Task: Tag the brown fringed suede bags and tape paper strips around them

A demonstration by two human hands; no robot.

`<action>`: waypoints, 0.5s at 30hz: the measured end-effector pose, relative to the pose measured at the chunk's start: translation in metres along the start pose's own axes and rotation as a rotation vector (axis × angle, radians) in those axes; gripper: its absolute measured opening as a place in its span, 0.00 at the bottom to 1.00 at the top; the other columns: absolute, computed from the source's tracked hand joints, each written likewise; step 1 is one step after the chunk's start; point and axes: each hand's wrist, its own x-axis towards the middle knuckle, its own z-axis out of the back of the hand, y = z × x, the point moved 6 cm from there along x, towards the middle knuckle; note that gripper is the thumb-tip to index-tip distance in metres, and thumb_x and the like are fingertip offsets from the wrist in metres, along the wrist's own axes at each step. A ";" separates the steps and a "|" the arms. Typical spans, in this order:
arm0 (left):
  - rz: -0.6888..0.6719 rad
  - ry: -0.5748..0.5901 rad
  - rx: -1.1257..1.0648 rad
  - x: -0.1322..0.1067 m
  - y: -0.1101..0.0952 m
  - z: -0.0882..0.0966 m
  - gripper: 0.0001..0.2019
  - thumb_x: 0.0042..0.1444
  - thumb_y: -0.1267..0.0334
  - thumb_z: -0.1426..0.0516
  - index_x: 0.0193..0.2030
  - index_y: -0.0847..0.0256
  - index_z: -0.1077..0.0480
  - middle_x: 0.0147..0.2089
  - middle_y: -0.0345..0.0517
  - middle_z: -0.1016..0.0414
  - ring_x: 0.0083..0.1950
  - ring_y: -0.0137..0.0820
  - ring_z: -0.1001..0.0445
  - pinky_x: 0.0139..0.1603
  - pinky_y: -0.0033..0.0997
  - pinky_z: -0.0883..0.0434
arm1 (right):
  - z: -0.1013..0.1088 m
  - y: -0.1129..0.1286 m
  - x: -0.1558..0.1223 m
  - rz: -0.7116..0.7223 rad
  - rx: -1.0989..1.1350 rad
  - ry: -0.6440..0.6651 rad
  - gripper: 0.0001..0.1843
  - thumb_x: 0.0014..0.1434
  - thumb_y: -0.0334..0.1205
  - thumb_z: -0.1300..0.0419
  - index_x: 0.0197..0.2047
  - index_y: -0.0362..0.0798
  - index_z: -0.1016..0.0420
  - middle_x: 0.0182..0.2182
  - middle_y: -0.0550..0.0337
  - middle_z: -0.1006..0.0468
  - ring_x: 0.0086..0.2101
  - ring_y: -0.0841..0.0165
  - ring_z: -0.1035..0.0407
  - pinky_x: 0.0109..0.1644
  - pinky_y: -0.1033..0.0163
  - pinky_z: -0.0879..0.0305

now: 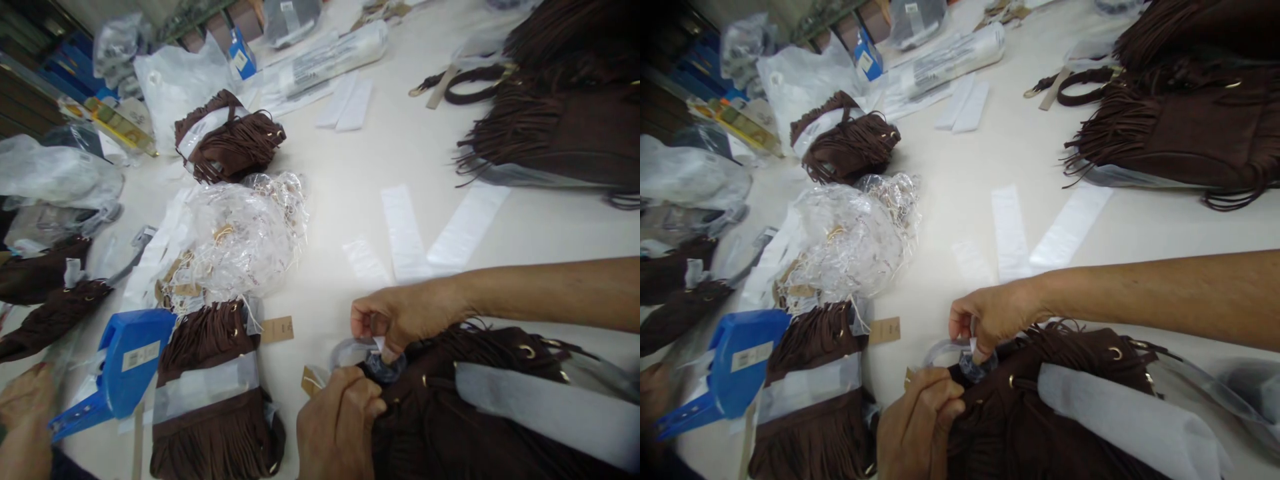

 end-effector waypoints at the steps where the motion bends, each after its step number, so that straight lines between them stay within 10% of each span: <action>1: 0.002 -0.008 -0.014 0.000 0.000 0.001 0.08 0.67 0.68 0.50 0.43 0.57 0.30 0.39 0.43 0.23 0.35 0.25 0.23 0.38 0.22 0.29 | 0.000 0.003 -0.001 -0.005 -0.034 0.000 0.27 0.39 0.34 0.29 0.45 0.45 0.30 0.34 0.65 0.30 0.34 0.71 0.35 0.35 0.67 0.38; 15: 0.100 0.098 -0.285 0.016 0.013 -0.002 0.17 0.69 0.54 0.54 0.33 0.57 0.31 0.30 0.43 0.26 0.28 0.26 0.27 0.32 0.24 0.30 | -0.032 -0.030 0.017 -0.160 0.067 0.398 0.21 0.34 0.34 0.27 0.32 0.48 0.31 0.23 0.73 0.30 0.24 0.73 0.34 0.27 0.69 0.34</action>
